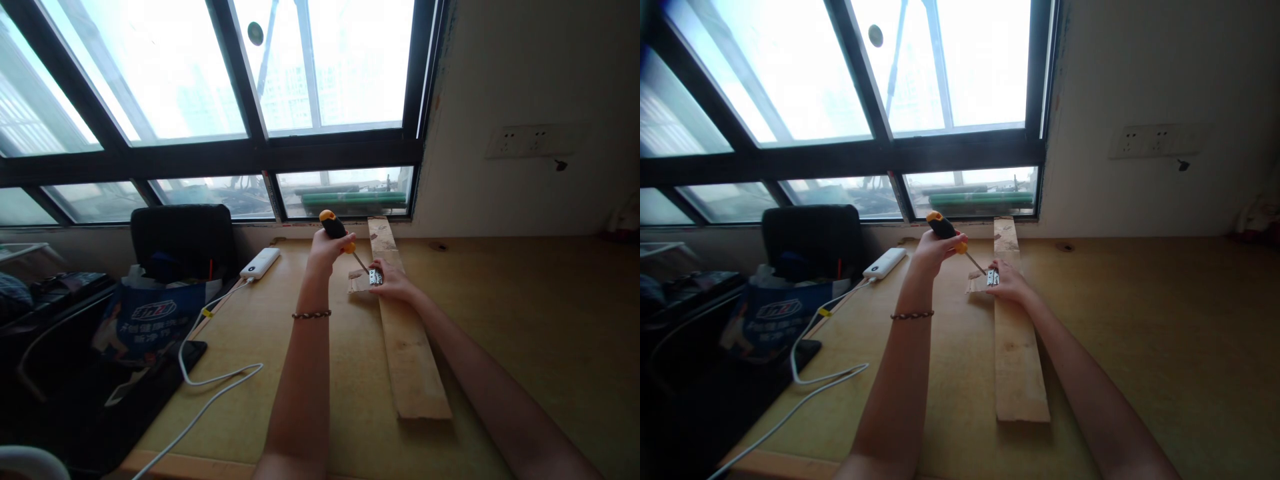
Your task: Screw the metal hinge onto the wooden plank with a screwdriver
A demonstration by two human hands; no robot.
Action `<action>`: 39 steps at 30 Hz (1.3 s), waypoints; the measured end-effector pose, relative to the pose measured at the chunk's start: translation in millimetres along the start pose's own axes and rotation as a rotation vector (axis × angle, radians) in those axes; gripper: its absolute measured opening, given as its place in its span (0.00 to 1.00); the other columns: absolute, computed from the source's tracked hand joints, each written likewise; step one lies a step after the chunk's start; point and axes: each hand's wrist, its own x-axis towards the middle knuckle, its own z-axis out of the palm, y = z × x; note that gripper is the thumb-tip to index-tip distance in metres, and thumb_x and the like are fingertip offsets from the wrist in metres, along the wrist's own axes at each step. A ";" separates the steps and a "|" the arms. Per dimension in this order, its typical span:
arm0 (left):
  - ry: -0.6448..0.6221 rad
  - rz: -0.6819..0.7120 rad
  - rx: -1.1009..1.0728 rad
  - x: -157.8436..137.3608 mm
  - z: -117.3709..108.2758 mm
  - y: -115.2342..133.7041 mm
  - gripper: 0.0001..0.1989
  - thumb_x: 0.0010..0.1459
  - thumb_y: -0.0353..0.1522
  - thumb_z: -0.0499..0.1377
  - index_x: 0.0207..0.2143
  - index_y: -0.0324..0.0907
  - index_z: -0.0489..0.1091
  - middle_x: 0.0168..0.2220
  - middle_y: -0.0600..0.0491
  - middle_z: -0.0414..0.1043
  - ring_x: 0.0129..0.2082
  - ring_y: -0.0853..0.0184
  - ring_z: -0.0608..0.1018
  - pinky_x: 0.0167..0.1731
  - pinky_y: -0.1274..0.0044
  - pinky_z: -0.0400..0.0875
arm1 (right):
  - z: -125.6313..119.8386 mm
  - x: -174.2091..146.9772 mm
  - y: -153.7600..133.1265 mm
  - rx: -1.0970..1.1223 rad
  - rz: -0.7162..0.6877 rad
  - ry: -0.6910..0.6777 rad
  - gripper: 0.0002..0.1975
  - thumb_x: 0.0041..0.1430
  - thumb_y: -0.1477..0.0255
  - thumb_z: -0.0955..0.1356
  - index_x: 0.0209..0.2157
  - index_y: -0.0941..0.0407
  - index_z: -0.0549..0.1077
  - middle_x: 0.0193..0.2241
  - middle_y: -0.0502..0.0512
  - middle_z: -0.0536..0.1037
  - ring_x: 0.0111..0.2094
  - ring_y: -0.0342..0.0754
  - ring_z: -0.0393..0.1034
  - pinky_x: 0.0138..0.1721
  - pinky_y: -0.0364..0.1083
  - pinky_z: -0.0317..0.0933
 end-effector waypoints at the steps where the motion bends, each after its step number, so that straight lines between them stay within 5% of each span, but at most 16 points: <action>1: -0.003 -0.003 0.006 -0.1 0.2 0.0 0.19 0.30 0.33 0.69 0.26 0.36 0.68 0.27 0.49 0.72 0.30 0.65 0.75 0.31 0.75 0.67 | -0.2 -0.6 -1.1 -0.015 -0.008 0.007 0.33 0.35 0.67 0.74 0.46 0.56 0.64 0.46 0.58 0.71 0.46 0.55 0.66 0.48 0.52 0.59; 18: -0.029 0.005 0.027 0.6 2.1 -2.2 0.19 0.29 0.34 0.69 0.27 0.35 0.69 0.26 0.49 0.72 0.30 0.65 0.75 0.31 0.75 0.67 | -0.6 -5.8 -10.4 -0.143 -0.051 0.024 0.28 0.37 0.71 0.72 0.44 0.53 0.63 0.43 0.56 0.71 0.45 0.53 0.65 0.47 0.50 0.58; 28: -0.019 0.017 0.016 1.1 0.6 -2.3 0.18 0.31 0.32 0.69 0.27 0.35 0.69 0.27 0.49 0.72 0.30 0.66 0.74 0.31 0.75 0.67 | -6.6 -2.4 13.9 0.226 -0.052 -0.021 0.45 0.36 0.63 0.75 0.54 0.55 0.53 0.50 0.59 0.67 0.51 0.53 0.62 0.53 0.53 0.55; 39: -0.033 0.020 0.000 -2.7 7.5 0.7 0.17 0.30 0.32 0.69 0.26 0.36 0.69 0.26 0.50 0.71 0.29 0.66 0.74 0.32 0.74 0.66 | -15.3 1.5 35.1 0.344 -0.012 -0.023 0.38 0.34 0.68 0.76 0.48 0.55 0.59 0.41 0.56 0.73 0.47 0.53 0.68 0.53 0.56 0.58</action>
